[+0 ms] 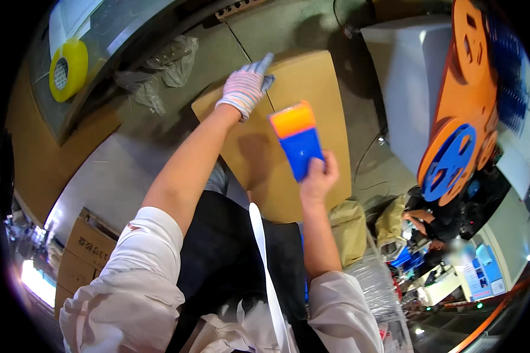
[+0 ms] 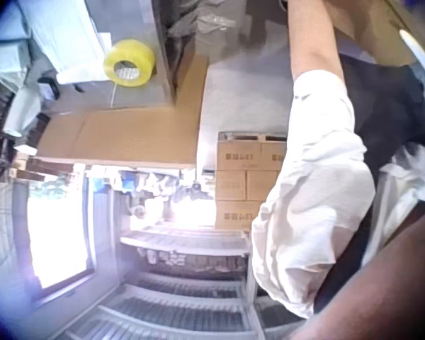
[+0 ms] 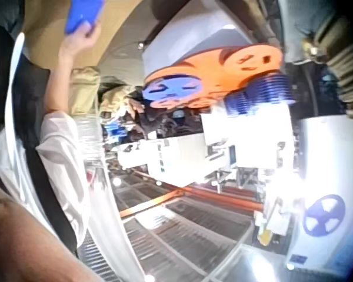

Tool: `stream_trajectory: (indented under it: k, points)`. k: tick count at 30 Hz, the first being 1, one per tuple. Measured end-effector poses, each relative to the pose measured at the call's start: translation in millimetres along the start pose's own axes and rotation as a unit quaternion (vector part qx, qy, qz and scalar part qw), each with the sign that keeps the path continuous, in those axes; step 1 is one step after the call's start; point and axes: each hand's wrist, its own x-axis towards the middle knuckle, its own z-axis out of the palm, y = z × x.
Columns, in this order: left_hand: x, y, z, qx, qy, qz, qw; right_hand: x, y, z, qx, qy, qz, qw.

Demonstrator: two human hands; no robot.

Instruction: The person assembles flat cardboard boxes into rectangular containers and seals them with packing tape. They repeatedly pick up a flat box, fold it into shape, and use a handheld tape dispenser to secure the bottom flaps. The person then stacks the sealed boxes on a pile in the warehouse.

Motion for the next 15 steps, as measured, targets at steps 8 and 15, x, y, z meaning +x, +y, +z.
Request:
stream_trajectory:
  k: [8, 15]
  points:
    - [-1.1, -21.7, 15.3, -0.1, 0.303, 0.02, 0.947, 13.0, 81.7, -33.1, -0.156, -0.144, 0.007, 0.977]
    - [-64.8, 21.4, -9.2, -0.564, -0.255, -0.278, 0.735, 15.5, 84.7, -48.9, -0.026, -0.23, 0.079, 0.97]
